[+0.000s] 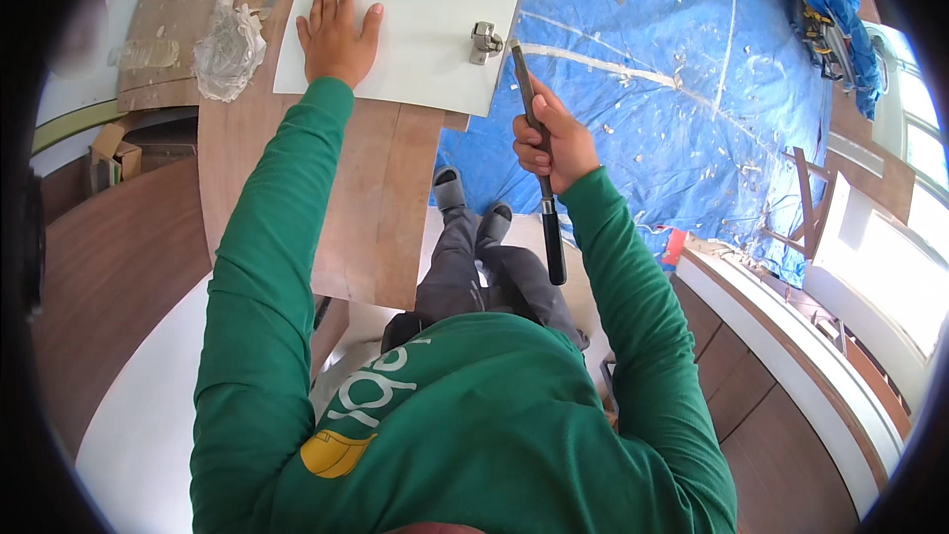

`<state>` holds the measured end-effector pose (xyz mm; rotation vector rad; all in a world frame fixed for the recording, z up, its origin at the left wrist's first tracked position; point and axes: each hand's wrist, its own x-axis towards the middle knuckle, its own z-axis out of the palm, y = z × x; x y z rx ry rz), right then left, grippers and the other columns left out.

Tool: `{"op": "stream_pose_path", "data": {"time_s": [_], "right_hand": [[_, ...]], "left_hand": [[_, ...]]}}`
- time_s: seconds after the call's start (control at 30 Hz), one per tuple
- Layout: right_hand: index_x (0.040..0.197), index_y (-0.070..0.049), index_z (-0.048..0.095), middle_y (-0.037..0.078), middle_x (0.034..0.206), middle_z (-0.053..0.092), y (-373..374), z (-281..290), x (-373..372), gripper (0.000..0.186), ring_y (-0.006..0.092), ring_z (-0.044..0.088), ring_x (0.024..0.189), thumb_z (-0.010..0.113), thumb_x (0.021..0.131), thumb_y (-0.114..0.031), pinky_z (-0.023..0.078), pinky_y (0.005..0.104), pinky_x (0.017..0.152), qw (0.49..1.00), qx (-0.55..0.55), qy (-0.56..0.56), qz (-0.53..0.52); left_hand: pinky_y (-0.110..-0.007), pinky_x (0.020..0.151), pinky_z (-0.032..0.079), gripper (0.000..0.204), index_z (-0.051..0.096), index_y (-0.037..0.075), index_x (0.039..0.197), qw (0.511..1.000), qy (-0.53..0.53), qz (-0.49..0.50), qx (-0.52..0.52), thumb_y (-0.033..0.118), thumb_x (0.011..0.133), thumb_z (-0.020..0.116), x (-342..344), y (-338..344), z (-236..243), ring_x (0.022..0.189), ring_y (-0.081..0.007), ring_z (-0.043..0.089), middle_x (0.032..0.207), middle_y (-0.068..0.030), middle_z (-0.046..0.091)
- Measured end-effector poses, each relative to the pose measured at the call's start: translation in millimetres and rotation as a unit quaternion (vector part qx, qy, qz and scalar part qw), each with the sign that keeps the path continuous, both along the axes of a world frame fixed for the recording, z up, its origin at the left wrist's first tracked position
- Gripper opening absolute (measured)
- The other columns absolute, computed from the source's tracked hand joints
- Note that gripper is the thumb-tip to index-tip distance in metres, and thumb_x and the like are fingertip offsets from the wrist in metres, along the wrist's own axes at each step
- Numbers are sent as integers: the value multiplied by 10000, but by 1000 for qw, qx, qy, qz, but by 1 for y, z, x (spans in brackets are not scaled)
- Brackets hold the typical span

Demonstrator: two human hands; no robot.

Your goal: The person uses a screwdriver to tighten screws on a metal hinge attached to a white cabinet door. They repeatedly adjust the hinge and check its alignment while working on the cabinet.

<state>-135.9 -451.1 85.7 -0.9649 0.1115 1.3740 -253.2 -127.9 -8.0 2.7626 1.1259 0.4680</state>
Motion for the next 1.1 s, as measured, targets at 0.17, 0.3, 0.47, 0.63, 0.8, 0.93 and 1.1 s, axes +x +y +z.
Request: {"op": "stream_pose_path", "data": {"time_s": [0.17, 0.3, 0.47, 0.63, 0.8, 0.93, 1.1], "right_hand": [[1575, -194, 404, 22, 725, 480, 13, -14, -1, 521, 117, 509, 522, 538, 1076, -261, 365, 241, 430, 978, -99, -184, -23], [1359, -82, 564, 28, 735, 547, 13, -42, 10, 348, 138, 587, 532, 595, 1052, -242, 416, 265, 430, 935, -164, -313, 18], [1044, -46, 576, 8, 667, 520, 35, -38, 14, 269, 112, 545, 478, 573, 1066, -314, 400, 267, 401, 912, -197, -360, 17], [953, -26, 627, -1, 635, 525, 34, -58, 28, 302, 95, 490, 460, 612, 1049, -312, 410, 287, 435, 868, -206, -448, 54], [977, -31, 639, 11, 637, 553, 31, -66, 34, 262, 97, 509, 468, 603, 1048, -281, 411, 287, 445, 874, -199, -440, 59], [1033, -44, 627, 24, 644, 581, 41, -52, 28, 216, 104, 527, 467, 586, 1049, -255, 405, 283, 438, 877, -199, -428, 85], [1056, -41, 609, 34, 626, 576, 48, -53, 29, 219, 112, 531, 455, 580, 1048, -258, 400, 284, 418, 863, -217, -447, 94]], "left_hand": [[-560, 1267, 116, 693, 407, 176, 1571, 999, 8, 9, 45, 609, 1031, 404, 3, 11, -4, 1565, -267, 238, 1679, -109, 313], [-556, 1264, 127, 700, 418, 182, 1568, 998, 14, 6, 66, 621, 1023, 422, 4, 17, -11, 1563, -266, 247, 1677, -101, 321], [-555, 1258, 152, 702, 420, 130, 1557, 998, 26, 3, 61, 584, 1023, 446, 4, 17, -1, 1549, -296, 264, 1655, -136, 346], [-531, 1248, 216, 657, 442, 35, 1523, 996, 73, 16, 54, 478, 1040, 479, 14, 1, 15, 1517, -330, 307, 1623, -180, 377], [-534, 1255, 201, 669, 438, 35, 1525, 996, 66, 18, 58, 489, 1036, 482, 9, 3, 10, 1519, -333, 303, 1625, -181, 374], [-535, 1259, 189, 674, 435, 33, 1527, 997, 63, 15, 50, 490, 1035, 484, 7, 3, 15, 1522, -332, 298, 1630, -186, 364], [-536, 1259, 186, 676, 430, 32, 1529, 998, 60, 13, 28, 490, 1035, 483, 11, 1, 18, 1526, -332, 292, 1633, -191, 356]]}}
